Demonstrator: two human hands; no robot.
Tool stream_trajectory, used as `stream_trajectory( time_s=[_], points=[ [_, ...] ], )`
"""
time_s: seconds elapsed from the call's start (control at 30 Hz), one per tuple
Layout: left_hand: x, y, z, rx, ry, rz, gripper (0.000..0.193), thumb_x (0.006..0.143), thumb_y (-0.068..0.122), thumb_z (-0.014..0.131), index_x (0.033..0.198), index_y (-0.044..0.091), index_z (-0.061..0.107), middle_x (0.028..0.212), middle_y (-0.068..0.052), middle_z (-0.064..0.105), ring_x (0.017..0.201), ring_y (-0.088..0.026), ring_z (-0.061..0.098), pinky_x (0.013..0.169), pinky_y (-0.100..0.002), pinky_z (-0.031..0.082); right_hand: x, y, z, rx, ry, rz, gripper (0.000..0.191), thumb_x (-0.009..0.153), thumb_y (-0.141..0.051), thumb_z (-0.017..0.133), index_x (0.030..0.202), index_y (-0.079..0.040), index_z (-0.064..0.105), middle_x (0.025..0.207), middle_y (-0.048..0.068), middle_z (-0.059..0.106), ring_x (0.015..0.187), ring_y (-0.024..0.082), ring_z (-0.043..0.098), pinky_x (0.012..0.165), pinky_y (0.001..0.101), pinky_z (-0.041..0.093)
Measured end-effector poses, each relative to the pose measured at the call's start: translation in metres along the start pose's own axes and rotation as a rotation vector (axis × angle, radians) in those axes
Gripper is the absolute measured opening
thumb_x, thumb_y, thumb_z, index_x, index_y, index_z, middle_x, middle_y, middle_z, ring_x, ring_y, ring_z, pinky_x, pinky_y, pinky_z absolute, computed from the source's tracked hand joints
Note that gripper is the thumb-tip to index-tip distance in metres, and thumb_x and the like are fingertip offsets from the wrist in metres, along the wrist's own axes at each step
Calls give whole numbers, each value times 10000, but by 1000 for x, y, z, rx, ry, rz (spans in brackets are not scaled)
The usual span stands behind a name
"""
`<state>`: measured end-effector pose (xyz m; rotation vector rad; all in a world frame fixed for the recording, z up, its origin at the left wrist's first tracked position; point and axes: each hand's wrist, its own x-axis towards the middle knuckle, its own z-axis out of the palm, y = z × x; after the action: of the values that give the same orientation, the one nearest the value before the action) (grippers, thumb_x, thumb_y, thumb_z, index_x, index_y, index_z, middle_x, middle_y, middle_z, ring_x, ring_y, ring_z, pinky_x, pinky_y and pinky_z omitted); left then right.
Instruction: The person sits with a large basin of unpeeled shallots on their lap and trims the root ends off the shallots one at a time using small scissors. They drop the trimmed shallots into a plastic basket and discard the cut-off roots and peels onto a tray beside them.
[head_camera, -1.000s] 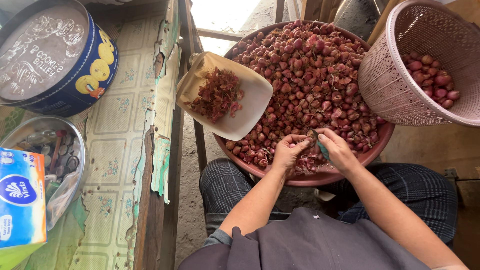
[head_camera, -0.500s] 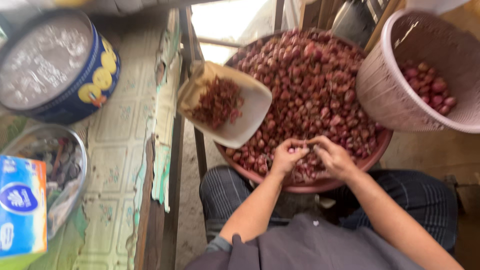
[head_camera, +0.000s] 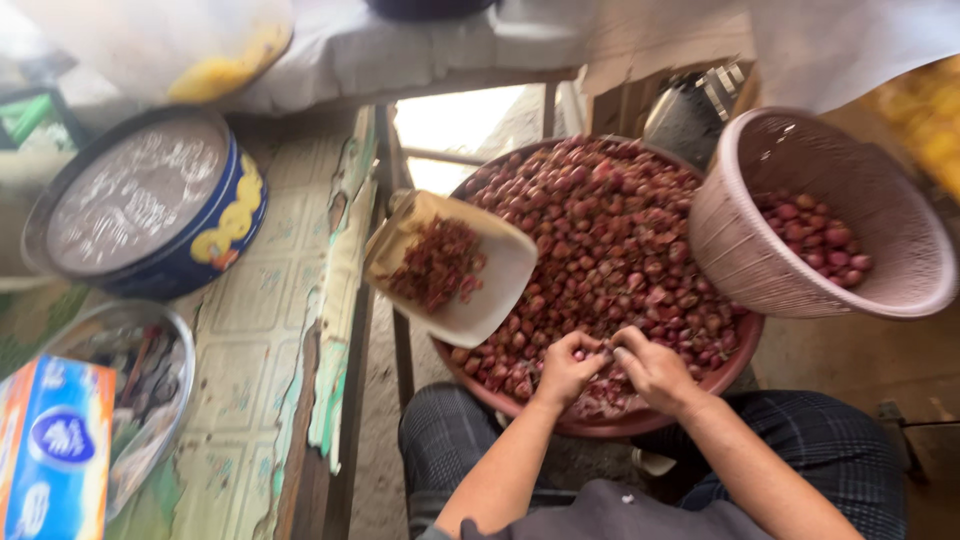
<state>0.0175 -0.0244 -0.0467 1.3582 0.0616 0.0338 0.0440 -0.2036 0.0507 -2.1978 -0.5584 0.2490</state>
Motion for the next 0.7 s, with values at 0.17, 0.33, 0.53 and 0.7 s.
stream_trajectory(
  time_s=[0.17, 0.33, 0.53, 0.7],
  points=[
    [-7, 13, 3, 87, -59, 15, 139, 863, 55, 820, 927, 21, 701, 830, 46, 653, 713, -24, 512, 621, -201, 437, 3, 8, 7, -1, -11, 21, 227, 989, -293, 534, 1120, -125, 612, 868, 145, 736, 854, 331, 732, 726, 434, 543],
    [-7, 23, 1, -105, -35, -94, 128, 864, 43, 800, 932, 46, 692, 868, 0, 726, 707, -39, 590, 646, -202, 503, 8, 10, -1, 268, 47, -35, 264, 965, -274, 619, 1123, -64, 635, 820, 60, 680, 753, 227, 669, 686, 381, 542],
    [-6, 4, -3, -408, -7, -195, 107, 932, 42, 764, 908, -2, 670, 859, -63, 750, 732, -105, 685, 705, -236, 580, 7, 13, 6, 634, -135, 226, 237, 894, -179, 792, 1040, -28, 681, 733, 23, 636, 583, 88, 534, 510, 264, 430],
    [1, 0, -2, -591, 24, -330, 257, 971, 212, 672, 1137, 16, 668, 1004, -130, 719, 831, -203, 688, 766, -355, 581, 14, 16, -1, 647, -9, 235, 201, 877, -136, 750, 1016, -41, 640, 732, 7, 654, 567, 86, 604, 476, 262, 496]
  ],
)
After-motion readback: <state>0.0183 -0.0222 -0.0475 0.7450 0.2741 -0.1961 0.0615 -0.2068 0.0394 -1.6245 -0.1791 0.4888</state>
